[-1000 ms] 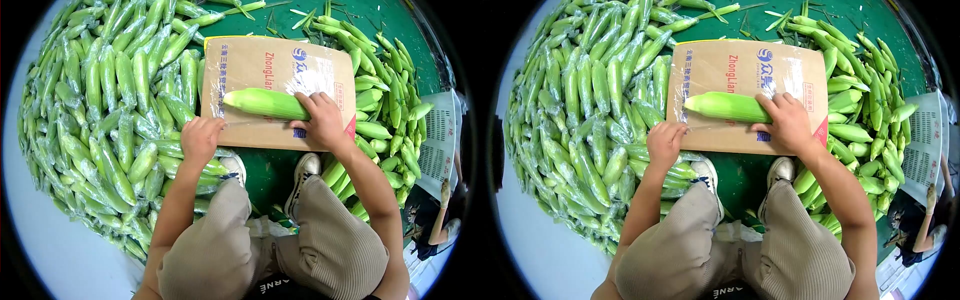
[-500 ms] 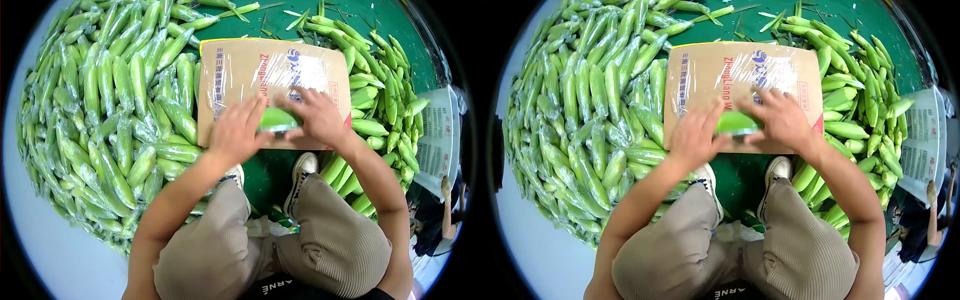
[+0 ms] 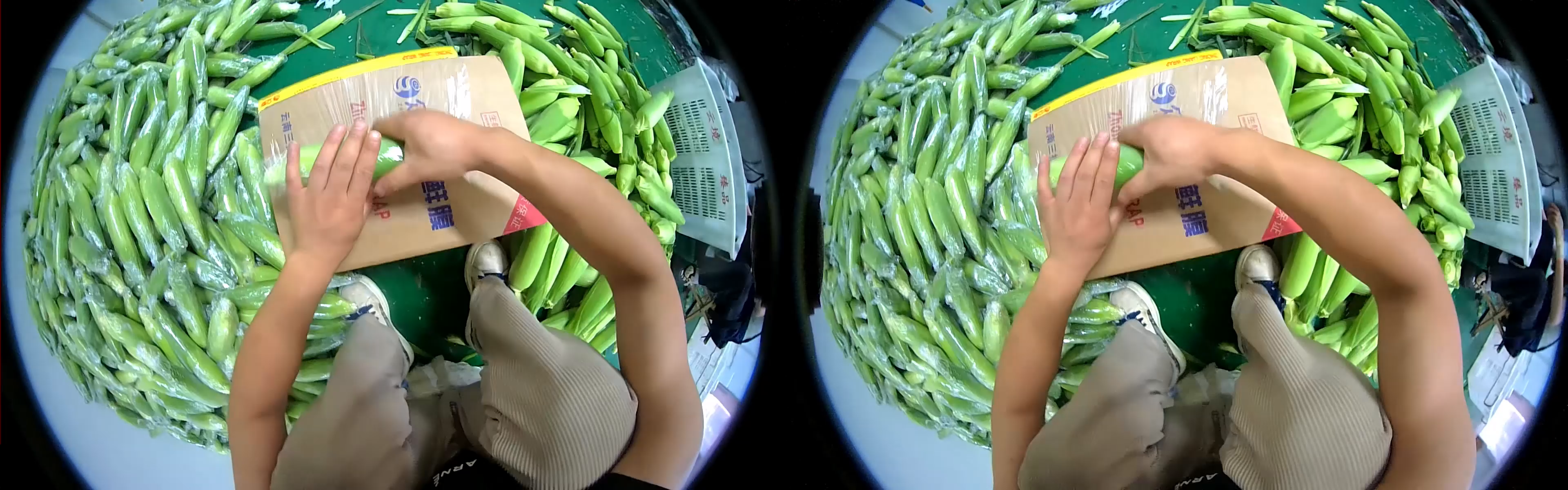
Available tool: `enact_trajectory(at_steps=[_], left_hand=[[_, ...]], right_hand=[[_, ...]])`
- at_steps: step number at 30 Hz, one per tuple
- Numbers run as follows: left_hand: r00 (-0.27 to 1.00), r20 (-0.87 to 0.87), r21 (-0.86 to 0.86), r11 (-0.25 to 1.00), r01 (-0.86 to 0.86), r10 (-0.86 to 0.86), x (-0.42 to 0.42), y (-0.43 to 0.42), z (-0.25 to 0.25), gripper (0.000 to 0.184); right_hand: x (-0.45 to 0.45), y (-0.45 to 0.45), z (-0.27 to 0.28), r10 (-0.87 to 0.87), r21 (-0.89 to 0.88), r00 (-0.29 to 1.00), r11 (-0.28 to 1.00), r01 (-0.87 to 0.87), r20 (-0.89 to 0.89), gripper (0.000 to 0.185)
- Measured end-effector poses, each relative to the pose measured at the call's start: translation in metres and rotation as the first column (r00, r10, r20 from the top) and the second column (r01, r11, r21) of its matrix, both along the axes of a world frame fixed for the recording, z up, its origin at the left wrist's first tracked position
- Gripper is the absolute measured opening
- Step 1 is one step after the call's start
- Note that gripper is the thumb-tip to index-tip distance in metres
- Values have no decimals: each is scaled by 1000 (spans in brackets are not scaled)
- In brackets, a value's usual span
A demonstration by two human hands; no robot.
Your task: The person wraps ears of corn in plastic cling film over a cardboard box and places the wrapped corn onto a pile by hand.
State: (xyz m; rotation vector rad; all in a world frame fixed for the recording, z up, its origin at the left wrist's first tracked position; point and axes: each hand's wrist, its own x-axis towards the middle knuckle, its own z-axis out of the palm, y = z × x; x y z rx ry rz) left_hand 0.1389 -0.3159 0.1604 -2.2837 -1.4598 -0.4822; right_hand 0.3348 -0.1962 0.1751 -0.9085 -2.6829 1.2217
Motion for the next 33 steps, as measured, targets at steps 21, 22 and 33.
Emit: enact_trajectory(at_steps=[21,22,33], left_hand=[[906,353,-823,-383,419,232,34,-121,-13,69],[900,394,-823,-363,437,188,29,-135,-27,74],[792,478,-874,119,471,379,-45,-130,58,61]], right_hand=[[-29,-5,-79,242,599,966,762,-246,89,83],[-26,-12,-84,264,606,963,759,-238,47,82],[62,-199,-57,211,-699,973,682,-215,-94,79]])
